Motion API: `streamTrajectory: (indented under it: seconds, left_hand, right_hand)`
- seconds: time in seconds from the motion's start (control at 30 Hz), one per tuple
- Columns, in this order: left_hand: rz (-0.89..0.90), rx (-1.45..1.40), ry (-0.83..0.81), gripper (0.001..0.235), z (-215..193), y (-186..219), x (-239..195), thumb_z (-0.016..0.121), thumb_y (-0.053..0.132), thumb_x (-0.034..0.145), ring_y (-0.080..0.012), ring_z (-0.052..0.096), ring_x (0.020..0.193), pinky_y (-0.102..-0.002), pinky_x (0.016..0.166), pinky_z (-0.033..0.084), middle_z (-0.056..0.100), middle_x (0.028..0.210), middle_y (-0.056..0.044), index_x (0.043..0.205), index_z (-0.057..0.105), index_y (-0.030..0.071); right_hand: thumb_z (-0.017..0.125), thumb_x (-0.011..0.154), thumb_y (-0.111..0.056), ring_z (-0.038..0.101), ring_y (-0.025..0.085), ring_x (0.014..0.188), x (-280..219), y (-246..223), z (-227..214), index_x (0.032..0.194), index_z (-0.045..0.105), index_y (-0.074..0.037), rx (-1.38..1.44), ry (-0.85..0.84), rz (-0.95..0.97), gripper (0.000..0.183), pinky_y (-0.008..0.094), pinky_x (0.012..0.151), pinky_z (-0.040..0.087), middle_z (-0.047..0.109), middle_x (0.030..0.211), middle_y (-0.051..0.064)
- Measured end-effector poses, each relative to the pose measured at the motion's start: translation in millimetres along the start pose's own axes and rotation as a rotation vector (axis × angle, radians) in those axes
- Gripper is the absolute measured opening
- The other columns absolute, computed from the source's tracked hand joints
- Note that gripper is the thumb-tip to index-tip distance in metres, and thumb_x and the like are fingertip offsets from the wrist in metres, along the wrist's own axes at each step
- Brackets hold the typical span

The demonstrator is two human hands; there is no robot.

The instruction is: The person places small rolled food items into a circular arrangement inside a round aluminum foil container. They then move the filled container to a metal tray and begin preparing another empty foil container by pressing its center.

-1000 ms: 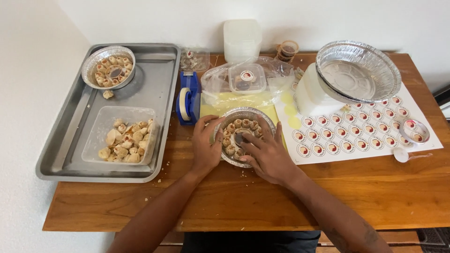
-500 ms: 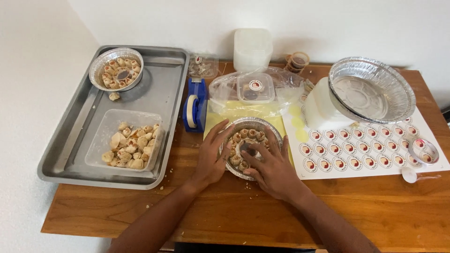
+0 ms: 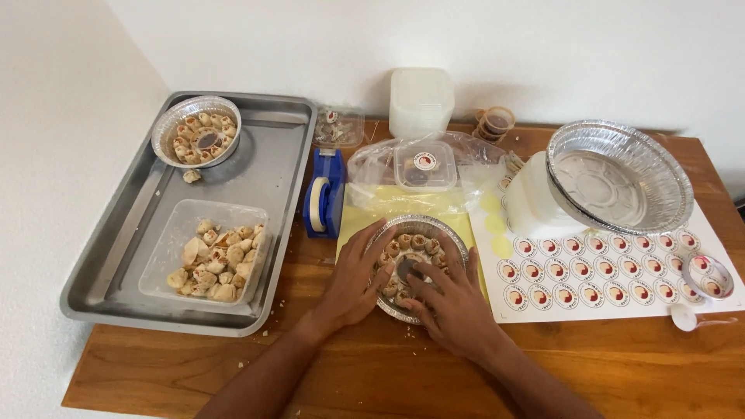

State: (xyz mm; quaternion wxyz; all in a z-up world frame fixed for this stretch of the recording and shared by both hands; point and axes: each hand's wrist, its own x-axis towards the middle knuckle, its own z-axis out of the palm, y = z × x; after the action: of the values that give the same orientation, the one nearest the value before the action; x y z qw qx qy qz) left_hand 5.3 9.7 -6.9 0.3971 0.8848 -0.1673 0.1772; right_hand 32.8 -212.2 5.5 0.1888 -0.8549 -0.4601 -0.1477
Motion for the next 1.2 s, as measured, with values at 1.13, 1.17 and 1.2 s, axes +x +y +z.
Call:
streamTrajectory:
  seconds: [1.13, 1.17, 1.2]
  left_hand:
    - [-0.37, -0.269, 0.232, 0.042, 1, -14, 4, 0.059, 0.011, 0.098, -0.031, 0.068, 0.093, -0.044, 0.08, 0.053, 0.065, 0.114, -0.016, 0.139, 0.064, 0.011]
    - [-0.394, -0.274, 0.241, 0.039, 1, -14, 4, 0.059, 0.009, 0.098, -0.0294, 0.066, 0.089, -0.042, 0.077, 0.053, 0.066, 0.11, -0.015, 0.136, 0.066, 0.011]
    - [-0.417, -0.279, 0.25, 0.036, 0, -15, 3, 0.058, 0.006, 0.099, -0.0278, 0.065, 0.085, -0.041, 0.074, 0.052, 0.067, 0.105, -0.015, 0.133, 0.068, 0.011]
  right_hand:
    - [0.073, 0.094, -0.023, 0.067, 0.017, 0.054, -15, 54, 6, 0.103, 0.079, -0.013, -0.239, 0.391, 0.494, 0.015, 0.028, 0.052, 0.056, 0.064, 0.058, -0.001]
    - [0.072, 0.092, -0.029, 0.066, 0.015, 0.051, -18, 59, 10, 0.1, 0.08, -0.017, -0.174, 0.316, 0.564, 0.017, 0.026, 0.049, 0.054, 0.064, 0.055, -0.004]
    - [0.071, 0.091, -0.035, 0.065, 0.013, 0.048, -20, 64, 15, 0.098, 0.08, -0.02, -0.108, 0.241, 0.633, 0.019, 0.024, 0.047, 0.052, 0.064, 0.053, -0.006]
